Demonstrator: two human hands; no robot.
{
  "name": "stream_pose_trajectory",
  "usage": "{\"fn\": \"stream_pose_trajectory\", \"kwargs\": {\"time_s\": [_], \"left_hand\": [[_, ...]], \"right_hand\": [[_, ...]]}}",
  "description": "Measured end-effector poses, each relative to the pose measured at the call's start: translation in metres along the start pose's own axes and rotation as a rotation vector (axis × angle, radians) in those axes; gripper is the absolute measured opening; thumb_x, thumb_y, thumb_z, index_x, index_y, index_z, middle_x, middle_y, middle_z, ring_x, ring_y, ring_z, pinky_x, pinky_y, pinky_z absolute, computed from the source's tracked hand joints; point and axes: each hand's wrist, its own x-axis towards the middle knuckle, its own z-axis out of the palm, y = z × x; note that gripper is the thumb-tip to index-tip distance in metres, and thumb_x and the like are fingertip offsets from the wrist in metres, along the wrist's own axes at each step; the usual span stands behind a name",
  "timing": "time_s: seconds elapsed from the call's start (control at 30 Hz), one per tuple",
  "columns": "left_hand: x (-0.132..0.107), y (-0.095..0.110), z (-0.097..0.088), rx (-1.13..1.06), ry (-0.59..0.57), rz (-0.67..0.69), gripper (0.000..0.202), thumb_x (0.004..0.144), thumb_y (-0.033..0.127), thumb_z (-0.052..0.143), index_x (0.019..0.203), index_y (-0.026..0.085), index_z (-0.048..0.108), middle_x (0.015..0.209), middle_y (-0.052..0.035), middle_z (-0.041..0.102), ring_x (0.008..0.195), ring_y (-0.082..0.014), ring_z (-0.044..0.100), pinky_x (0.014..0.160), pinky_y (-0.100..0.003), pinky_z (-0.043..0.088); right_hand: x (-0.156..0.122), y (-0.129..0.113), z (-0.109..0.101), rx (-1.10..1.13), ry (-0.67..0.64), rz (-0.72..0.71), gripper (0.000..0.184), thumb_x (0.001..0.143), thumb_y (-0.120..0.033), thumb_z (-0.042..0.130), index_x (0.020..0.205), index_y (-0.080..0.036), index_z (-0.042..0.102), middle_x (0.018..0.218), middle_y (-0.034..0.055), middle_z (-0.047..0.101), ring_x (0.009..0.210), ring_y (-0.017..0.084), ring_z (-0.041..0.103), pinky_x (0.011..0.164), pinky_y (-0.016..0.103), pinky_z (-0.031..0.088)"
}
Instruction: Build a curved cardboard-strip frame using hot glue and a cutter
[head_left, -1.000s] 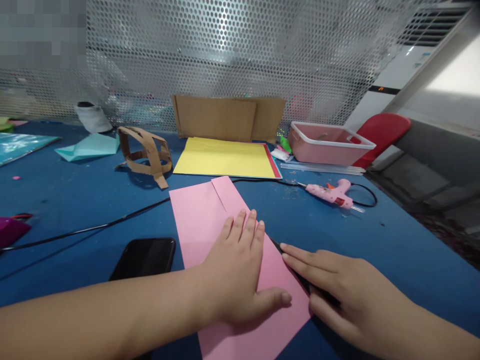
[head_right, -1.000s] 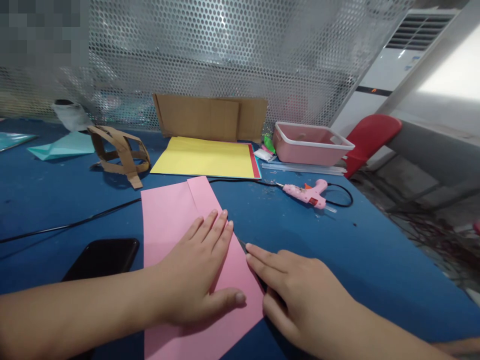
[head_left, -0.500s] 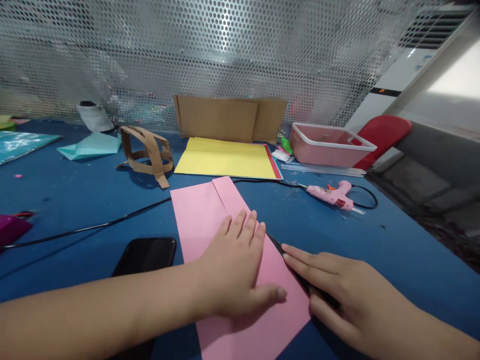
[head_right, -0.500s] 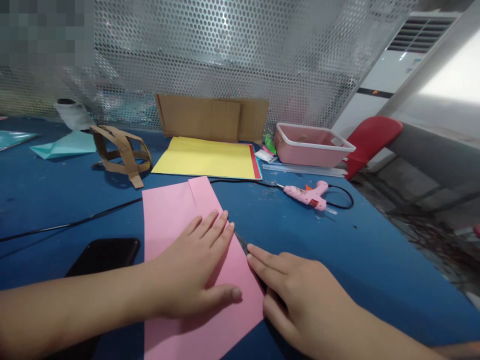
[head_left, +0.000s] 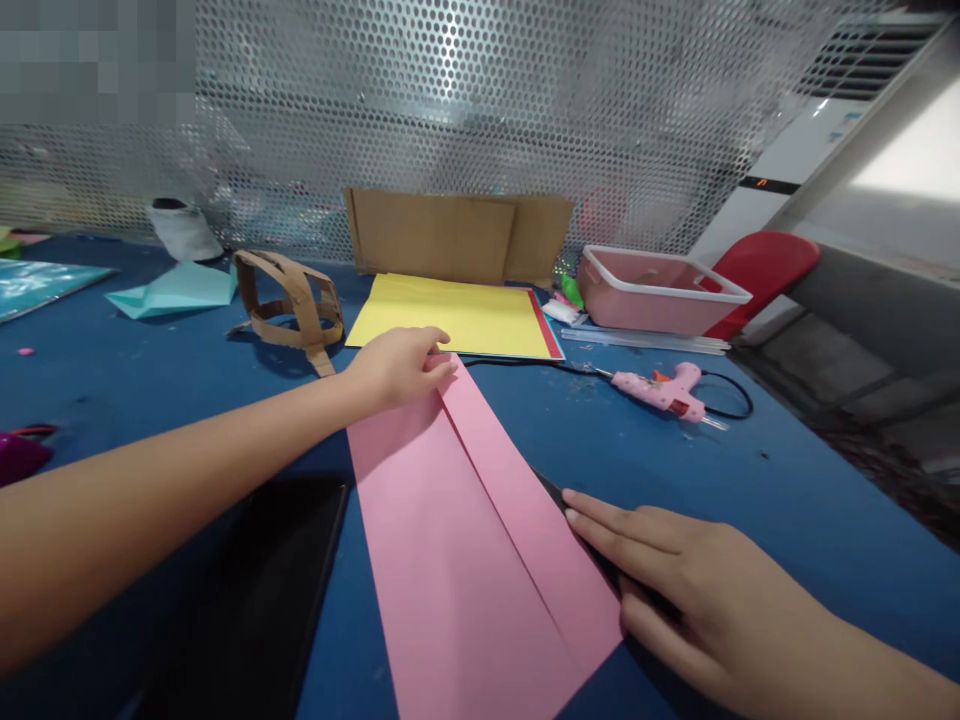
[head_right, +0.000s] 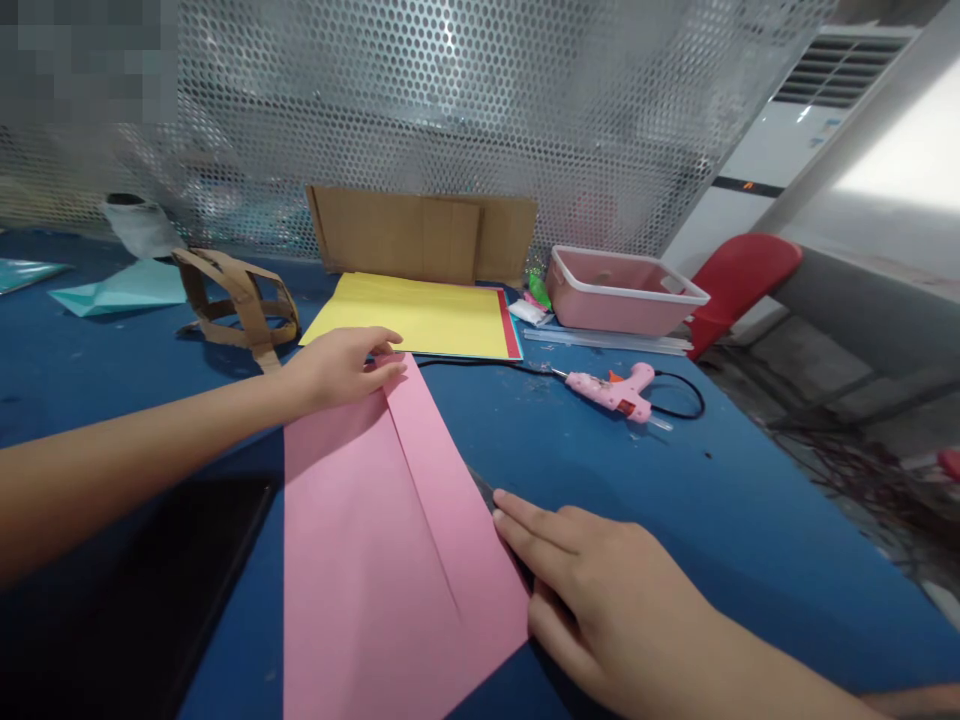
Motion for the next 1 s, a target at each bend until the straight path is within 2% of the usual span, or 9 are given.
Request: {"fn": "stream_pose_trajectory", "kwargs": {"time_s": [0.17, 0.33, 0.47, 0.57, 0.67, 0.73, 0.8, 0.87, 1.0], "left_hand": [[-0.007, 0.005, -0.002, 0.018, 0.019, 0.102, 0.027, 0.085, 0.036, 0.047, 0.088, 0.019, 0.067, 0.084, -0.0064, 0.068, 0.084, -0.0247, 0.062, 0.070, -0.033, 0.042], [-0.012, 0.010, -0.002, 0.031, -0.004, 0.143, 0.030, 0.087, 0.038, 0.046, 0.080, 0.018, 0.067, 0.078, -0.0075, 0.065, 0.078, -0.0252, 0.060, 0.070, -0.035, 0.040], [-0.019, 0.020, 0.001, 0.022, -0.023, 0.170, 0.030, 0.087, 0.041, 0.049, 0.088, 0.017, 0.068, 0.085, -0.0086, 0.065, 0.083, -0.0251, 0.059, 0.074, -0.035, 0.042], [-0.026, 0.031, 0.002, 0.035, -0.030, 0.174, 0.032, 0.086, 0.044, 0.050, 0.088, 0.017, 0.068, 0.088, -0.0099, 0.065, 0.086, -0.0266, 0.059, 0.079, -0.038, 0.043], [-0.034, 0.044, 0.004, 0.088, -0.027, 0.183, 0.040, 0.086, 0.048, 0.051, 0.101, 0.015, 0.068, 0.104, -0.0142, 0.066, 0.099, -0.0312, 0.057, 0.089, -0.044, 0.043], [-0.040, 0.052, 0.007, 0.132, -0.035, 0.198, 0.052, 0.087, 0.052, 0.048, 0.112, 0.011, 0.066, 0.127, -0.0204, 0.059, 0.117, -0.0368, 0.050, 0.100, -0.048, 0.038], [-0.046, 0.058, 0.011, 0.159, -0.067, 0.215, 0.065, 0.089, 0.055, 0.041, 0.124, 0.003, 0.059, 0.143, -0.0253, 0.044, 0.134, -0.0405, 0.034, 0.110, -0.050, 0.028], [-0.051, 0.063, 0.015, 0.155, -0.124, 0.231, 0.075, 0.092, 0.056, 0.033, 0.135, -0.003, 0.047, 0.150, -0.0266, 0.034, 0.142, -0.0392, 0.022, 0.115, -0.048, 0.019], [-0.059, 0.067, 0.022, 0.078, -0.235, 0.235, 0.088, 0.090, 0.065, 0.027, 0.146, -0.003, 0.030, 0.154, -0.0260, 0.022, 0.145, -0.0353, 0.017, 0.117, -0.045, 0.016]], "right_hand": [[-0.003, 0.005, 0.000, -0.042, -0.017, -0.030, 0.048, 0.086, -0.015, 0.040, 0.129, -0.015, 0.060, 0.134, 0.0063, 0.056, 0.098, 0.022, 0.070, 0.078, 0.036, 0.062], [-0.007, 0.002, -0.008, -0.081, -0.030, -0.065, 0.047, 0.086, -0.015, 0.040, 0.128, -0.015, 0.061, 0.132, 0.0064, 0.056, 0.099, 0.021, 0.070, 0.078, 0.034, 0.062], [-0.020, -0.006, -0.012, -0.083, -0.019, -0.078, 0.047, 0.083, -0.013, 0.040, 0.124, -0.016, 0.063, 0.128, 0.0051, 0.061, 0.092, 0.019, 0.072, 0.073, 0.029, 0.062], [-0.036, -0.006, -0.004, -0.040, 0.042, -0.080, 0.054, 0.078, -0.009, 0.040, 0.127, -0.017, 0.060, 0.130, 0.0045, 0.060, 0.093, 0.017, 0.072, 0.073, 0.026, 0.062], [-0.052, -0.004, 0.007, 0.014, 0.056, -0.069, 0.063, 0.075, -0.008, 0.041, 0.135, -0.019, 0.052, 0.136, 0.0042, 0.056, 0.096, 0.017, 0.071, 0.073, 0.025, 0.062], [-0.056, -0.004, 0.011, 0.038, 0.044, -0.063, 0.065, 0.073, -0.008, 0.042, 0.137, -0.019, 0.050, 0.137, 0.0043, 0.055, 0.096, 0.017, 0.071, 0.073, 0.026, 0.062], [-0.055, -0.006, 0.010, 0.049, 0.044, -0.058, 0.065, 0.073, -0.007, 0.042, 0.135, -0.019, 0.052, 0.136, 0.0050, 0.056, 0.092, 0.017, 0.072, 0.071, 0.025, 0.062], [-0.050, -0.010, 0.005, 0.035, 0.011, -0.048, 0.062, 0.073, -0.006, 0.042, 0.132, -0.018, 0.056, 0.134, 0.0064, 0.057, 0.089, 0.017, 0.072, 0.070, 0.024, 0.062], [-0.035, -0.017, -0.007, -0.051, -0.071, -0.066, 0.054, 0.076, -0.007, 0.041, 0.126, -0.014, 0.062, 0.131, 0.0086, 0.058, 0.092, 0.019, 0.072, 0.074, 0.026, 0.062]]}}
